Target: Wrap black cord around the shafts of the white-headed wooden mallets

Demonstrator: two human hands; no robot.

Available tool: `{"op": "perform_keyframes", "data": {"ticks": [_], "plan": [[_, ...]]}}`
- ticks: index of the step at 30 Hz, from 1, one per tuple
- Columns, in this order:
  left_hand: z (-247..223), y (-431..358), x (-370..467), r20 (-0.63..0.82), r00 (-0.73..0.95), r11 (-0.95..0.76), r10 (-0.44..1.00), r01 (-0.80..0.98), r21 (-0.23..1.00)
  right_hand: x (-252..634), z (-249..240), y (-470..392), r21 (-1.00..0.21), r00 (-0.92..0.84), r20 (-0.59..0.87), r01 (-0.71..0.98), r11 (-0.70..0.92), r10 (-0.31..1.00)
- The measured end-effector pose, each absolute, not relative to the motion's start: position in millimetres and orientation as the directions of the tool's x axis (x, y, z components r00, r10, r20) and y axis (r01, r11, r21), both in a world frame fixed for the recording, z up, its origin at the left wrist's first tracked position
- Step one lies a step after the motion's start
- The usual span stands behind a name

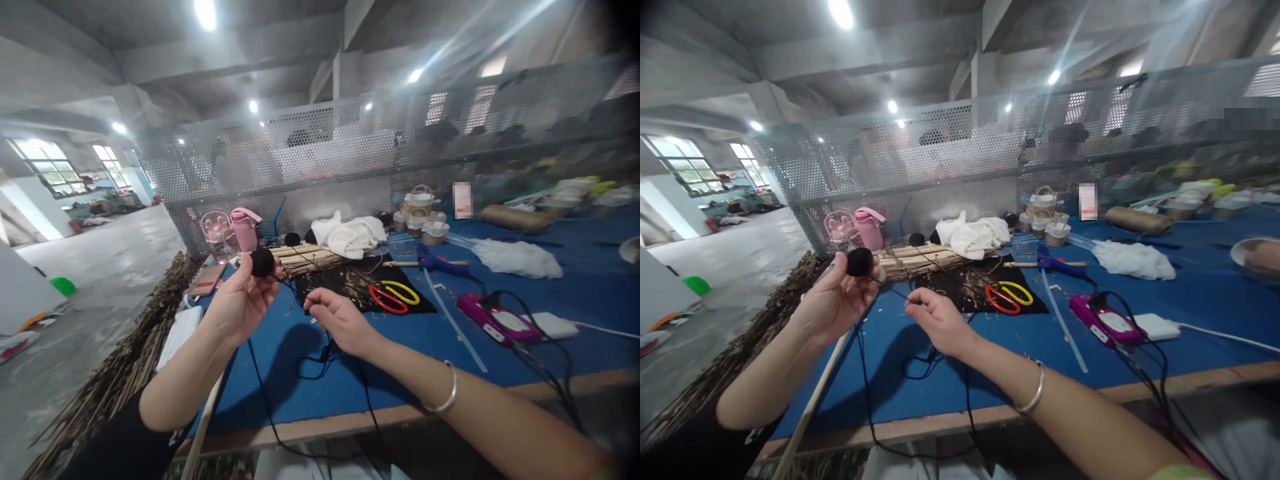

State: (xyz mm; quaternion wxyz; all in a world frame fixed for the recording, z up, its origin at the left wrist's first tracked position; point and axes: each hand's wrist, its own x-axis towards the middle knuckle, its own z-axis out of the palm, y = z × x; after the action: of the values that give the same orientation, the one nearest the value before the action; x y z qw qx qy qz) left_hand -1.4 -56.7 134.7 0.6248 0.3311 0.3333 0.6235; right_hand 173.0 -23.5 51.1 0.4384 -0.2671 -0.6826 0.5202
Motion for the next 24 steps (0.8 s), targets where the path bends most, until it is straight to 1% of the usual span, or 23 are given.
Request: {"op": "perform_keyframes", "data": {"ticks": [2, 5, 7, 9, 11, 12, 13, 14, 15, 17, 19, 20, 21, 23, 24], "plan": [[133, -55, -2, 0.008, -0.035, -0.025, 0.999, -0.537, 0.843, 175, 51, -26, -0.927, -0.481, 0.355, -0.075, 0.366, 0.801], [122, -51, -4, 0.078, -0.100, -0.113, 0.992, -0.423, 0.899, 181, 67, -29, -0.916, -0.559, 0.366, -0.076, 0.393, 0.744], [111, -46, -5, 0.144, -0.103, -0.169, 0.984, -0.316, 0.934, 187, 86, -32, -0.916, -0.644, 0.352, -0.086, 0.393, 0.679], [100, -42, -7, 0.186, -0.094, -0.201, 0.978, -0.180, 0.963, 193, 106, -35, -0.921, -0.758, 0.309, -0.088, 0.379, 0.575], [94, -41, -7, 0.203, -0.064, -0.205, 0.977, -0.026, 0.979, 198, 121, -35, -0.937, -0.837, 0.257, -0.093, 0.336, 0.483], [93, -42, -6, 0.199, -0.020, -0.198, 0.980, 0.038, 0.979, 201, 125, -33, -0.947, -0.847, 0.246, -0.107, 0.302, 0.471], [93, -45, -5, 0.180, 0.046, -0.183, 0.983, 0.082, 0.980, 202, 127, -28, -0.955, -0.834, 0.252, -0.133, 0.264, 0.491], [93, -48, -4, 0.140, 0.128, -0.153, 0.982, 0.098, 0.983, 203, 127, -21, -0.959, -0.797, 0.270, -0.173, 0.225, 0.540], [95, -53, -2, 0.083, 0.217, -0.104, 0.973, 0.086, 0.991, 204, 124, -13, -0.955, -0.740, 0.295, -0.221, 0.196, 0.605], [99, -62, 1, -0.030, 0.376, 0.031, 0.926, 0.004, 1.000, 202, 114, 5, -0.940, -0.594, 0.326, -0.289, 0.183, 0.736], [102, -67, 3, -0.060, 0.447, 0.130, 0.893, -0.128, 0.983, 196, 99, 18, -0.941, -0.470, 0.323, -0.254, 0.225, 0.821], [103, -68, 5, -0.039, 0.436, 0.139, 0.899, -0.200, 0.970, 191, 90, 20, -0.946, -0.440, 0.317, -0.203, 0.251, 0.840], [103, -66, 6, -0.003, 0.390, 0.117, 0.921, -0.269, 0.956, 186, 82, 20, -0.950, -0.433, 0.314, -0.142, 0.280, 0.845], [101, -59, 9, 0.084, 0.210, -0.003, 0.974, -0.357, 0.934, 175, 68, 10, -0.934, -0.470, 0.321, -0.012, 0.358, 0.822], [99, -54, 11, 0.130, 0.097, -0.088, 0.987, -0.353, 0.931, 170, 64, 2, -0.906, -0.502, 0.338, 0.056, 0.419, 0.796]]}}
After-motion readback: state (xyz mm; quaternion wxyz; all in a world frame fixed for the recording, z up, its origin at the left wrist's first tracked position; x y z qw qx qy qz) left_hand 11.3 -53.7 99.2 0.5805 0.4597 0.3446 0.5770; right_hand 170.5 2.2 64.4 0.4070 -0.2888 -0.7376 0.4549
